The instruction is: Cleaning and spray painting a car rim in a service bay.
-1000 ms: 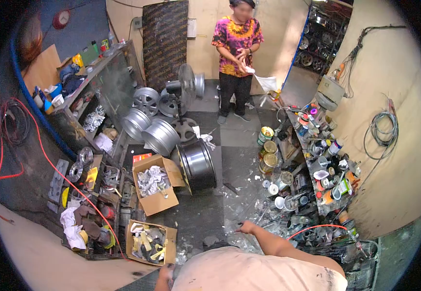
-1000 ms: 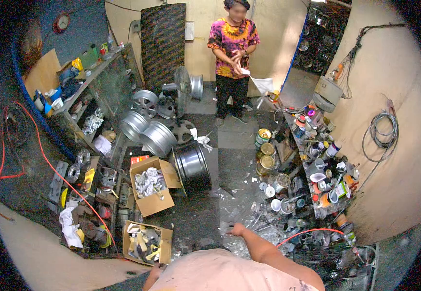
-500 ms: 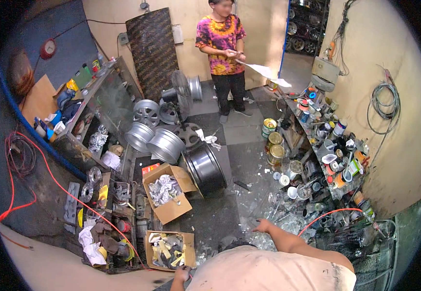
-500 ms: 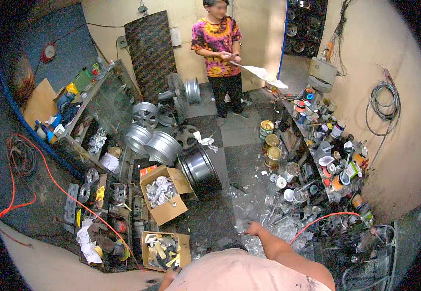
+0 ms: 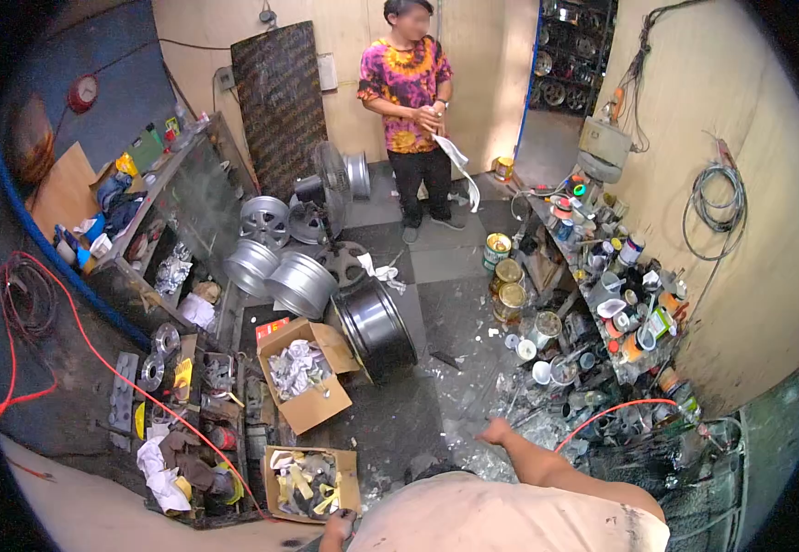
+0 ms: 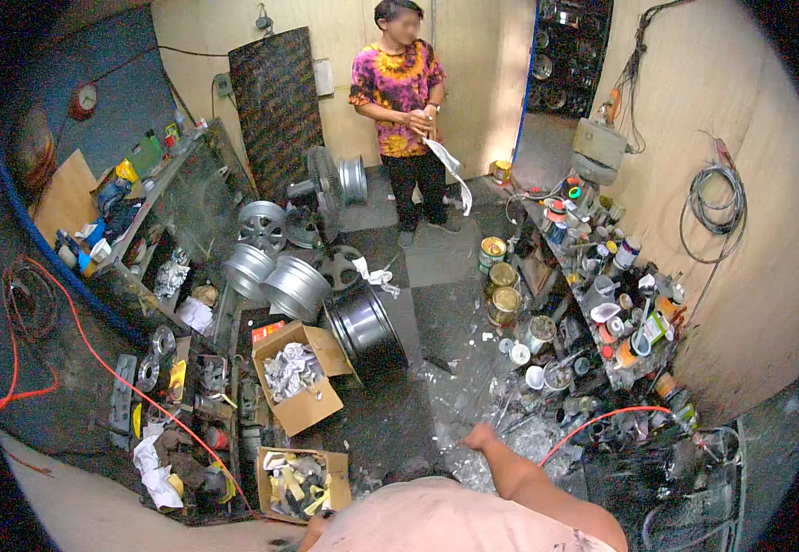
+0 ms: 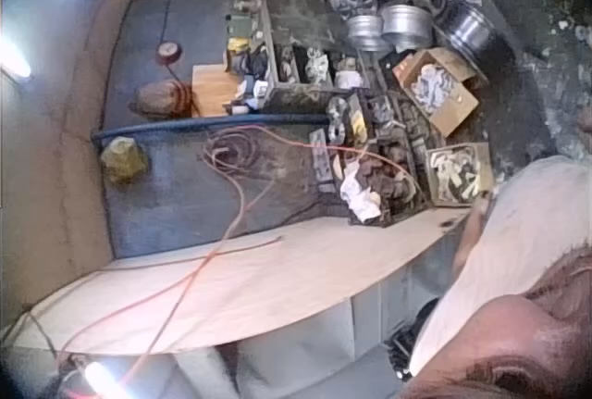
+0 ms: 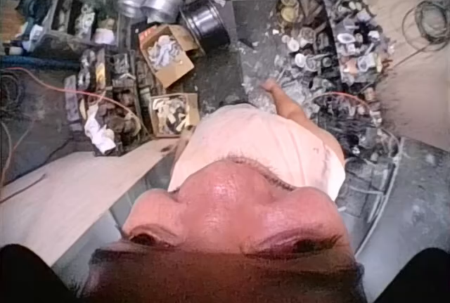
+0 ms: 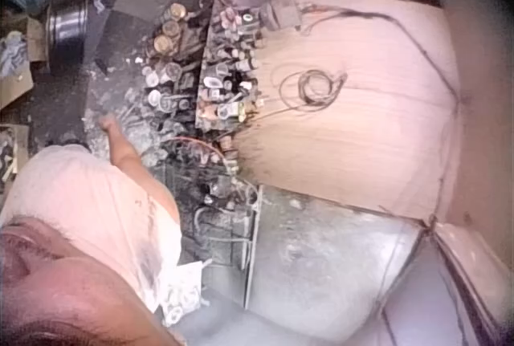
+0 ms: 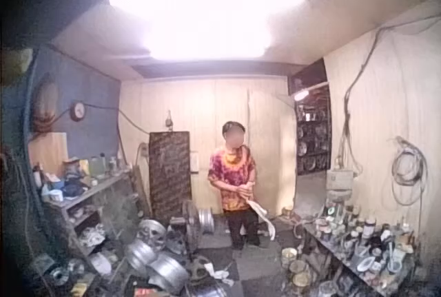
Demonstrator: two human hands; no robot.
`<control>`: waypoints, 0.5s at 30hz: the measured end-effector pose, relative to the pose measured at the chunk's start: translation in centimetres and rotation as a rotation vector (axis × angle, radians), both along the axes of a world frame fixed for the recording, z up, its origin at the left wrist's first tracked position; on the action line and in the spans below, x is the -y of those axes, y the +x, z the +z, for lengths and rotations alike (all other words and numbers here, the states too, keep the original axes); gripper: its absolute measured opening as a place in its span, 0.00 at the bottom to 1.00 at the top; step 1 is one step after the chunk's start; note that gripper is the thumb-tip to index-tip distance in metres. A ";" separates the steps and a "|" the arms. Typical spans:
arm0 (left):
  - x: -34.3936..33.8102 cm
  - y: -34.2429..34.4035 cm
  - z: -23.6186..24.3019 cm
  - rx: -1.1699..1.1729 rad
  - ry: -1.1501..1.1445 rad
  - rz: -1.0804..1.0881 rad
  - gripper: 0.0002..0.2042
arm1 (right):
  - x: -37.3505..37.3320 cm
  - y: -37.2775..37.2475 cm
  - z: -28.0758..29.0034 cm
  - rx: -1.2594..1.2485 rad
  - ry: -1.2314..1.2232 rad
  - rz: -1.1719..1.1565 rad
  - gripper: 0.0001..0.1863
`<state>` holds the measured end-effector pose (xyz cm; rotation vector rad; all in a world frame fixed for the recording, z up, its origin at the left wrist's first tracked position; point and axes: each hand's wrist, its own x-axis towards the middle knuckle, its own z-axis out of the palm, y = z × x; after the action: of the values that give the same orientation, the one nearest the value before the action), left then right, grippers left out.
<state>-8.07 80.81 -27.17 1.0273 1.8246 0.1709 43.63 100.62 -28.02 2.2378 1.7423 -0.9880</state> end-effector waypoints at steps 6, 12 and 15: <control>-0.4 -1.0 -1.7 -0.053 -0.004 -0.045 0.24 | 0.7 -1.0 0.3 -0.032 -0.045 0.024 0.53; 2.0 -1.1 -1.7 -0.157 0.016 -0.058 0.29 | 0.4 -1.9 1.1 -0.009 -0.101 0.163 0.57; 3.8 -0.6 -1.0 -0.172 -0.108 0.018 0.27 | -0.1 -3.2 1.4 -0.006 -0.143 0.231 0.59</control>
<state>-8.69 76.98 -28.13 0.9746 1.9755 -0.0055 40.47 100.71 -26.64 1.8995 1.8193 -1.0323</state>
